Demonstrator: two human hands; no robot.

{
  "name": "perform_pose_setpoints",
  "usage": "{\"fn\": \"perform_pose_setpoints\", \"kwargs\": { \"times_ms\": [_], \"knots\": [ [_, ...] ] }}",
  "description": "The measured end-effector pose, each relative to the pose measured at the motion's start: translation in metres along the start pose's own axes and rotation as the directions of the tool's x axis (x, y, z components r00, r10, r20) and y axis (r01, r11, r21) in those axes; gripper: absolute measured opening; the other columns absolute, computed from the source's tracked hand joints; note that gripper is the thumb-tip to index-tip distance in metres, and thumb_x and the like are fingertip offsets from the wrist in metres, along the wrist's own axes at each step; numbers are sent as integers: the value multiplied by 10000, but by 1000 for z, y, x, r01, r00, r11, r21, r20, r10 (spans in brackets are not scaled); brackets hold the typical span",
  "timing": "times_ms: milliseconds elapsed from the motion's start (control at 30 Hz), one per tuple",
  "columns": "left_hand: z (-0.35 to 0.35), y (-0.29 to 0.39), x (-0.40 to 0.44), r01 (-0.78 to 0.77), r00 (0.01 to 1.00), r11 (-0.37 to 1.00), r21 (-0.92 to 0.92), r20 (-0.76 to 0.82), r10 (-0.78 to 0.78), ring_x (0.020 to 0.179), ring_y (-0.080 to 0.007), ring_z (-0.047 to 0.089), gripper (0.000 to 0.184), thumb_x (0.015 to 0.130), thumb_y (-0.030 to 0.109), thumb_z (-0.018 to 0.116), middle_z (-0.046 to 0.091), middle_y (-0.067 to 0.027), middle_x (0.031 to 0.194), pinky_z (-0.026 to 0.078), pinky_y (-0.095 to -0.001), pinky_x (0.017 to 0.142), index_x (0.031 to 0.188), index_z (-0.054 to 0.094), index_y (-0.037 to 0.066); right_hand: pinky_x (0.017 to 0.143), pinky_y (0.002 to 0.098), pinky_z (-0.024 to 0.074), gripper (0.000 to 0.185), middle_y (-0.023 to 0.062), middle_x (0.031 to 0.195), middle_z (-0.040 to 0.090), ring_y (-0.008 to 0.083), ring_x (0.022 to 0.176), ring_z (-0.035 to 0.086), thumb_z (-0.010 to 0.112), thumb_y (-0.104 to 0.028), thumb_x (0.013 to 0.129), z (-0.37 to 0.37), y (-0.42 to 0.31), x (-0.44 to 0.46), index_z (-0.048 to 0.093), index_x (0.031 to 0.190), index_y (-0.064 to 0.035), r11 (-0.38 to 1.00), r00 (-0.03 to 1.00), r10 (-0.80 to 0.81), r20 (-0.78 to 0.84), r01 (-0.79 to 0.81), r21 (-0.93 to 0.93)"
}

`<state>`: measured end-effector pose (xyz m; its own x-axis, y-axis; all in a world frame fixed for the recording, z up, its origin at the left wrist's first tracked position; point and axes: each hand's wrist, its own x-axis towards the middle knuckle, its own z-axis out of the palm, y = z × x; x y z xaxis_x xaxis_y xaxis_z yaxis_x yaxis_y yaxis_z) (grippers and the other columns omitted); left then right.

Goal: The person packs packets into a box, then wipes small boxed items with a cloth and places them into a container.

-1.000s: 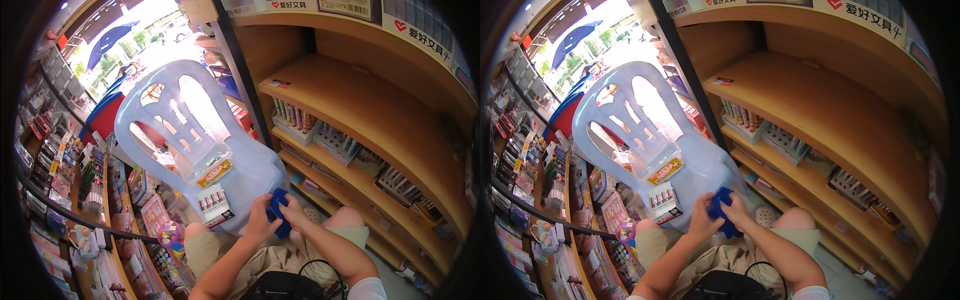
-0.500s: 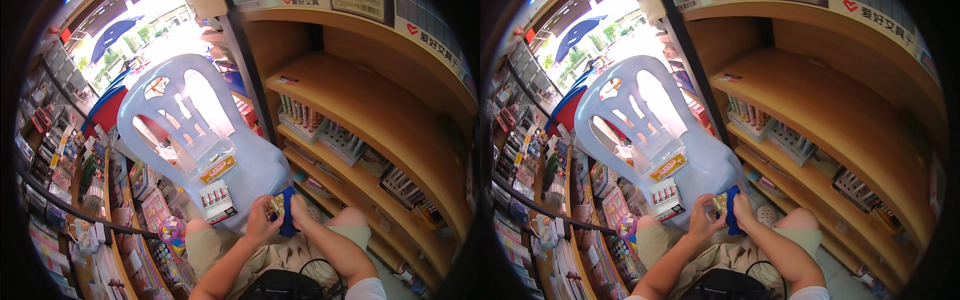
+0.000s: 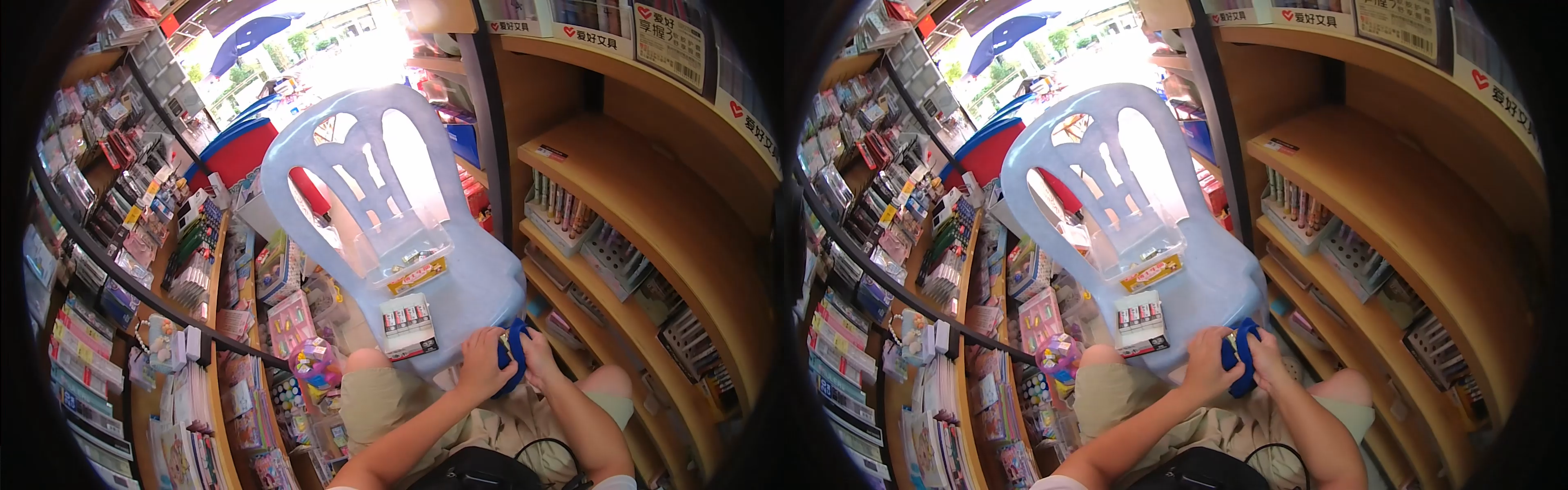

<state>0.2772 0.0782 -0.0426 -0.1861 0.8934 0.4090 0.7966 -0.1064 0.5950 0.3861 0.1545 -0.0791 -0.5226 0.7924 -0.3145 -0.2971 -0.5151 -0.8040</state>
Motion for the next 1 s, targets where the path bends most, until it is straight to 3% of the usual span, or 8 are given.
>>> {"fn": "perform_pose_setpoints", "kwargs": {
  "times_ms": [100, 400, 667, 800, 867, 900, 933, 1000],
  "knots": [
    [6, -3, -3, 118, 981, 992, 41, 150, -123, 1014, -347, 491, 630, 603, 161, 734, 505, -172, 1033, 366, -431, 889, 1134, 440, -7, 612, 264, 438, 200, 40, 783, 612, 78, 721, 536, 486, -145, 908, -4, 13, 10, 597, 924, 20, 858, 981, -194, 5, 172, -483],
    [19, -20, -11, 195, 962, 980, 49, 186, -200, 937, -389, 509, 533, 604, 210, 731, 517, -216, 952, 435, -451, 808, 1015, 473, -10, 694, 499, 447, 352, 275, 811, 591, 443, 789, 576, 454, -281, 853, -1, 3, 7, 624, 797, 22, 377, 942, -333, 53, 184, -908],
    [15, -31, -11, 255, 947, 965, -66, 218, -235, 906, -289, 567, 576, 663, 252, 773, 565, -177, 967, 453, -356, 807, 1070, 498, -50, 545, 316, 421, 245, 141, 601, 579, 167, 535, 533, 568, -195, 831, -12, -5, 11, 601, 727, 25, 595, 894, -447, -40, 264, -759],
    [0, -34, -6, 728, 683, 343, -593, 587, -434, 946, -223, 574, 296, 816, 111, 590, 585, -146, 1020, 479, -345, 792, 1069, 521, -25, 508, 264, 413, 194, 3, 637, 582, 92, 516, 487, 566, -179, 878, -6, -28, 8, 626, 821, -3, 985, 974, -40, -222, 1, -174],
    [6, -52, -13, 724, 580, -163, -670, 719, -383, 936, -189, 583, 251, 856, 102, 564, 596, -105, 1024, 475, -304, 809, 1080, 529, -5, 535, 239, 434, 176, 3, 675, 597, 94, 548, 516, 555, -177, 883, -3, -25, 7, 627, 912, -20, 971, 993, 9, -117, -37, -238],
    [4, -53, -14, 696, 576, -311, -648, 761, -298, 924, -188, 586, 259, 854, 108, 575, 596, -97, 1019, 472, -296, 814, 1083, 528, -3, 635, 241, 462, 210, 50, 808, 623, 142, 686, 593, 520, -130, 886, -9, -9, 14, 616, 1047, -34, 870, 995, -98, 5, 88, -485],
    [3, -54, -14, 659, 578, -452, -601, 789, -207, 912, -188, 590, 268, 852, 114, 585, 595, -89, 1014, 470, -288, 819, 1087, 526, -1, 718, 279, 456, 270, 102, 843, 572, 191, 801, 564, 546, -95, 830, -6, 6, 16, 600, 1083, -16, 569, 829, -510, 231, 526, -632],
    [10, -59, -21, 642, 576, -505, -577, 798, -178, 905, -191, 593, 287, 858, 140, 594, 597, -87, 1010, 464, -291, 835, 1099, 519, 5, 759, 302, 437, 346, 141, 883, 503, 230, 844, 515, 588, -108, 781, -2, 19, 9, 580, 1108, 7, 483, 789, -513, 339, 591, -646]
  ]
}}
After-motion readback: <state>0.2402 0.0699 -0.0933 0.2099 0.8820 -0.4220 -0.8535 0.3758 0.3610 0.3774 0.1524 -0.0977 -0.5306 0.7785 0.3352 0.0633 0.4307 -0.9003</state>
